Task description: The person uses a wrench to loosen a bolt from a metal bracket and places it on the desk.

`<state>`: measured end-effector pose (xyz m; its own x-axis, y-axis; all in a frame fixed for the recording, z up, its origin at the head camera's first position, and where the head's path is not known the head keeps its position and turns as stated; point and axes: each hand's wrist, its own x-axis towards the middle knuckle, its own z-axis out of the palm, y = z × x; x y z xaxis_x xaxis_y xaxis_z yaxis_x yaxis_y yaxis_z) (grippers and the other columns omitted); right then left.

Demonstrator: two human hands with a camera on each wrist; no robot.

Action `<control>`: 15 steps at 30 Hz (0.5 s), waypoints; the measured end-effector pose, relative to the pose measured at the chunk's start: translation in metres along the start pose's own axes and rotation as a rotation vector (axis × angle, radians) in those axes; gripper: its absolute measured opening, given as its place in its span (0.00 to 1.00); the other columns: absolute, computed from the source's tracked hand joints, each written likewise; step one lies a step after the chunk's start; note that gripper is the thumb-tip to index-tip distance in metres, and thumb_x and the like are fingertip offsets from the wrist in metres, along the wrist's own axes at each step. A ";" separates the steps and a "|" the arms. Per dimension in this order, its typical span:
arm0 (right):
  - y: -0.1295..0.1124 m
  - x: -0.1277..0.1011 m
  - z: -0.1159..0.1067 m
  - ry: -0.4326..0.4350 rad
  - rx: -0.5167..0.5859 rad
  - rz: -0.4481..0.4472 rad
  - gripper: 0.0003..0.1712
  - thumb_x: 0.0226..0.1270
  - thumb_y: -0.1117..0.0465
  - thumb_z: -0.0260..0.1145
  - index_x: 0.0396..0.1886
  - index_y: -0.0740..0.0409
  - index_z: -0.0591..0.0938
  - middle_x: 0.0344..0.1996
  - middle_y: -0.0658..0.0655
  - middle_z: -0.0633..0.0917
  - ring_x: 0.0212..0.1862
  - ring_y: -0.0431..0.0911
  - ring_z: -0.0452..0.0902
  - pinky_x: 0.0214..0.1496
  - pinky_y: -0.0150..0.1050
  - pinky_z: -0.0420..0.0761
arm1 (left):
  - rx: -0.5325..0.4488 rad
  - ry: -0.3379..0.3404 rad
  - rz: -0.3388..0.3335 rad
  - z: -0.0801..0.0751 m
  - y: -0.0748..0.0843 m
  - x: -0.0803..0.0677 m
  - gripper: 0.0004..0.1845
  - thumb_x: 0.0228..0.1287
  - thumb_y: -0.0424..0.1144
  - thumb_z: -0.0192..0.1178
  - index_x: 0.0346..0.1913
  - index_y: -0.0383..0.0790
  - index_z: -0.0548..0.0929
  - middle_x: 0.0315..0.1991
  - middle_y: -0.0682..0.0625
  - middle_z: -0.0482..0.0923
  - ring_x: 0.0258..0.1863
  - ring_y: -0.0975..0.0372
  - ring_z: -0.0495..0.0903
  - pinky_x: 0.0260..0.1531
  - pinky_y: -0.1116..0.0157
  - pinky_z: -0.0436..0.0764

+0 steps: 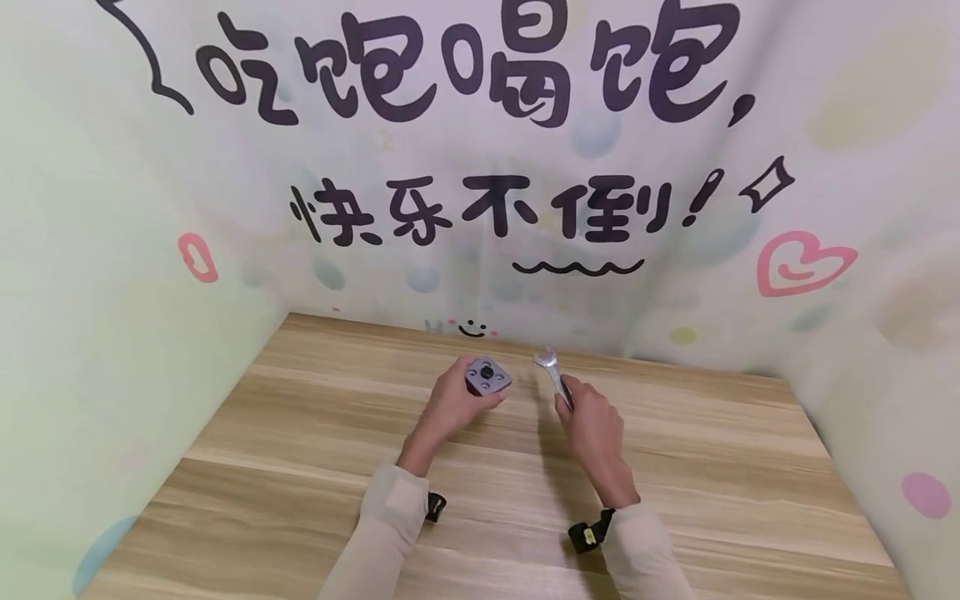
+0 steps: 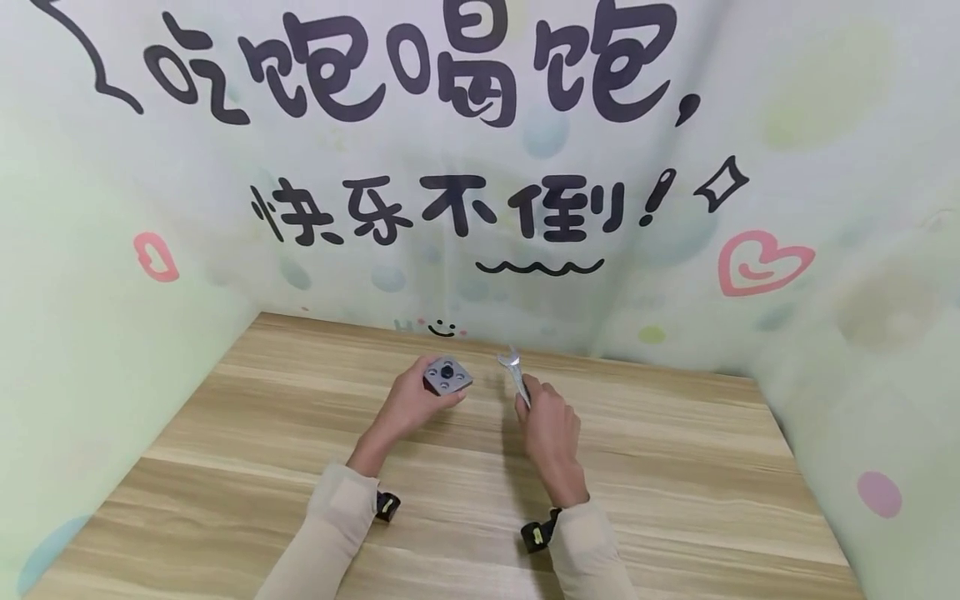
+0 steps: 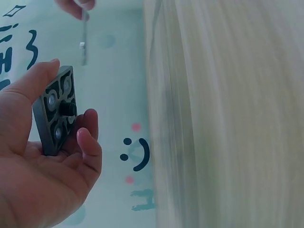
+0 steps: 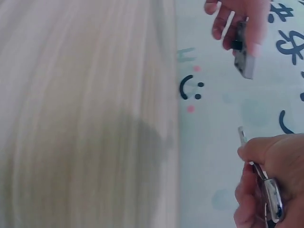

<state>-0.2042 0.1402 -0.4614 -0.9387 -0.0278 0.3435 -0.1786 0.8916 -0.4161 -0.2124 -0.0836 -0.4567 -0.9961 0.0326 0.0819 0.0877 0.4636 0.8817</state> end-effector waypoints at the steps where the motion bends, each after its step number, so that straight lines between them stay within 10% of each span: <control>1: 0.000 0.000 -0.001 0.011 0.012 -0.008 0.16 0.66 0.59 0.66 0.53 0.52 0.84 0.28 0.56 0.84 0.26 0.54 0.79 0.20 0.49 0.74 | 0.011 0.008 0.003 0.000 0.000 0.000 0.38 0.53 0.45 0.74 0.66 0.38 0.72 0.54 0.43 0.80 0.50 0.55 0.79 0.51 0.54 0.78; 15: -0.017 -0.002 -0.022 -0.053 0.152 -0.227 0.16 0.65 0.57 0.70 0.53 0.49 0.87 0.22 0.46 0.76 0.20 0.38 0.63 0.19 0.32 0.62 | 0.126 0.082 0.037 -0.001 0.004 -0.006 0.39 0.51 0.48 0.75 0.65 0.40 0.73 0.48 0.46 0.82 0.41 0.57 0.79 0.42 0.58 0.77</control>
<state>-0.1930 0.1349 -0.4369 -0.8831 -0.2461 0.3996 -0.4245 0.7818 -0.4567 -0.2060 -0.0830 -0.4526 -0.9876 -0.0183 0.1559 0.1176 0.5713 0.8123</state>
